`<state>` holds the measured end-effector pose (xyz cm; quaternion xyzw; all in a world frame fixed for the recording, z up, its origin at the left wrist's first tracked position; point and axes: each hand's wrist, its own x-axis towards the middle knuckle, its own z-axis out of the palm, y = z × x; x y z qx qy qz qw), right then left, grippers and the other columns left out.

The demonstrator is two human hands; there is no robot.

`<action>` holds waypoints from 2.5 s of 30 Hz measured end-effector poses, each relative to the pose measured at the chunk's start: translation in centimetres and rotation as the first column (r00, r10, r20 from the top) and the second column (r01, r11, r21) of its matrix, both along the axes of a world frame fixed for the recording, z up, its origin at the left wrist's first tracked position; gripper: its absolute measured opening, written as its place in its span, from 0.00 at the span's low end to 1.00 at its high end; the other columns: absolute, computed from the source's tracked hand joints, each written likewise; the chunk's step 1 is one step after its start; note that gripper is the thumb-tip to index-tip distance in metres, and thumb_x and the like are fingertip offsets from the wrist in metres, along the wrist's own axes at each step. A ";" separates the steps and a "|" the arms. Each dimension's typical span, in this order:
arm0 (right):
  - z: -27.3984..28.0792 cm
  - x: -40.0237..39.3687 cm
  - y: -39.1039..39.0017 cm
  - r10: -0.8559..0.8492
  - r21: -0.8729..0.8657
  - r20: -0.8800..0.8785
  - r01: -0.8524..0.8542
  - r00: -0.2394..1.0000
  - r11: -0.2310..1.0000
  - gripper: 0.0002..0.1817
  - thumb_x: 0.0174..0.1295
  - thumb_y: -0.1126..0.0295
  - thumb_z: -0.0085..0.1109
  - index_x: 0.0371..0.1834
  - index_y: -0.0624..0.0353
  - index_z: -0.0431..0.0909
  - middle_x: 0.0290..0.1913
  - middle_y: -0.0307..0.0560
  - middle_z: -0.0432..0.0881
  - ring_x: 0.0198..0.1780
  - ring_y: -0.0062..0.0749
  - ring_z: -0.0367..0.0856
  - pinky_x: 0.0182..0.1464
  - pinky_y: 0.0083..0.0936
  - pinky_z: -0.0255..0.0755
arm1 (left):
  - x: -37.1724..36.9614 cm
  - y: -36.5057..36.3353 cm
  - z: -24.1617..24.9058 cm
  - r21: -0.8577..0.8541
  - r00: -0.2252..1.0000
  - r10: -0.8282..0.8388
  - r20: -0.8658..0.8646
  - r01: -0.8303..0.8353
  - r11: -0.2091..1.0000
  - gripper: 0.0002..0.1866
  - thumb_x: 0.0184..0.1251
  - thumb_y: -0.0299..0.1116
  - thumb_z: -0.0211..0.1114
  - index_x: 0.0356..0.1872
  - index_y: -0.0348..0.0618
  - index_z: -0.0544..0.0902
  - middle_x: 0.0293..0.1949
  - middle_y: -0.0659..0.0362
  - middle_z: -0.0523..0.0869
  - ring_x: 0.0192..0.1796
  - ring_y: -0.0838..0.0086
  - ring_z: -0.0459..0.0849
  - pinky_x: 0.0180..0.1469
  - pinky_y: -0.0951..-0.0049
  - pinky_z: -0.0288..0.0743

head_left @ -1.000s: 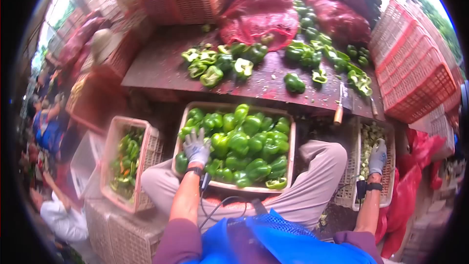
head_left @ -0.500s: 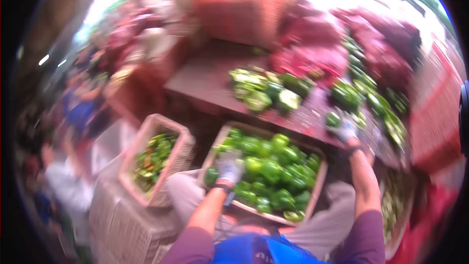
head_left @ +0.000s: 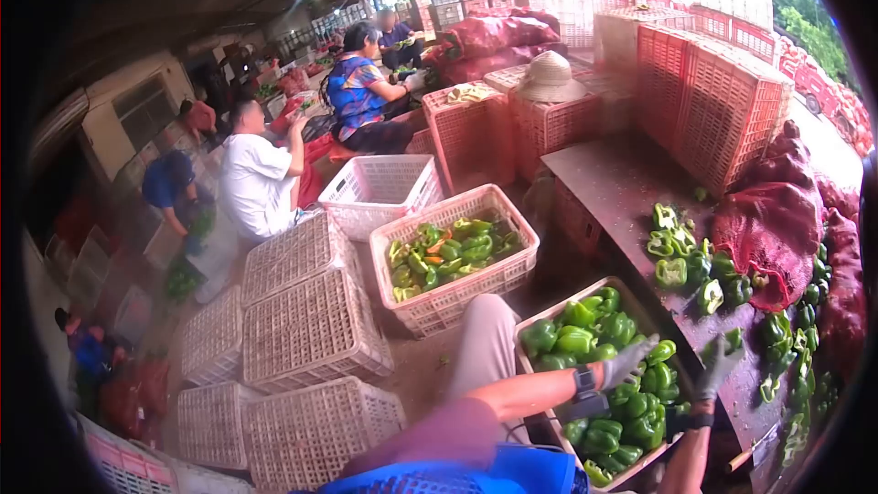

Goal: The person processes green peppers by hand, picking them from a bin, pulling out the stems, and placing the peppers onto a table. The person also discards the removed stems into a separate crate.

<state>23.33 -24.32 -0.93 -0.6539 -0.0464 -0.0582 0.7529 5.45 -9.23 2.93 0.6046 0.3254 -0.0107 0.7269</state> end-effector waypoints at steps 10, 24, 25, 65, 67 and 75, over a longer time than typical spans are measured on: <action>5.5 -17.1 4.2 0.355 -0.543 0.620 0.057 0.700 0.838 0.32 0.49 0.71 0.72 0.60 0.57 0.71 0.64 0.59 0.73 0.62 0.56 0.74 0.63 0.45 0.67 | -1.3 5.1 2.7 -0.702 0.783 0.245 0.571 0.312 0.640 0.14 0.74 0.34 0.51 0.53 0.41 0.79 0.46 0.55 0.86 0.45 0.69 0.87 0.48 0.68 0.85; 7.0 -15.7 1.8 0.640 -0.793 0.580 0.171 0.504 0.585 0.14 0.53 0.71 0.61 0.44 0.53 0.79 0.39 0.45 0.82 0.45 0.44 0.80 0.48 0.41 0.70 | -1.9 0.4 -1.0 -0.503 0.825 0.185 0.534 0.134 0.854 0.17 0.74 0.33 0.49 0.59 0.43 0.74 0.47 0.58 0.83 0.42 0.74 0.84 0.44 0.73 0.81; 6.5 -15.8 1.9 0.616 -0.816 0.525 0.143 0.587 0.560 0.13 0.53 0.70 0.62 0.44 0.53 0.79 0.37 0.46 0.82 0.43 0.44 0.80 0.46 0.40 0.69 | -1.8 -0.3 -1.0 -0.444 0.829 0.203 0.520 0.060 0.894 0.16 0.74 0.34 0.49 0.58 0.43 0.75 0.47 0.58 0.83 0.41 0.75 0.84 0.45 0.73 0.81; 3.6 5.9 -29.2 -0.013 -0.978 0.167 0.167 0.986 0.126 0.20 0.61 0.61 0.59 0.55 0.56 0.79 0.48 0.55 0.83 0.49 0.51 0.84 0.51 0.42 0.78 | 12.0 -10.2 -11.6 0.885 0.451 -0.774 -0.444 0.353 -0.302 0.35 0.57 0.58 0.65 0.67 0.63 0.76 0.63 0.42 0.73 0.60 0.46 0.71 0.65 0.49 0.63; 3.6 10.9 -23.5 -0.054 -0.999 0.047 0.046 0.997 -0.013 0.20 0.62 0.57 0.59 0.52 0.56 0.82 0.44 0.55 0.86 0.47 0.50 0.86 0.49 0.42 0.78 | 11.8 -10.2 -11.6 0.889 0.461 -0.767 -0.447 0.324 -0.324 0.34 0.57 0.57 0.64 0.67 0.65 0.76 0.64 0.46 0.73 0.59 0.50 0.72 0.64 0.51 0.63; -3.6 16.7 -20.0 -0.128 -0.978 -0.048 -0.072 0.991 -0.194 0.12 0.62 0.63 0.56 0.39 0.53 0.87 0.42 0.54 0.89 0.47 0.51 0.87 0.46 0.47 0.80 | 10.8 -9.2 -12.1 0.930 0.472 -0.821 -0.320 0.321 -0.178 0.34 0.61 0.57 0.63 0.70 0.65 0.73 0.70 0.42 0.67 0.66 0.42 0.68 0.68 0.46 0.61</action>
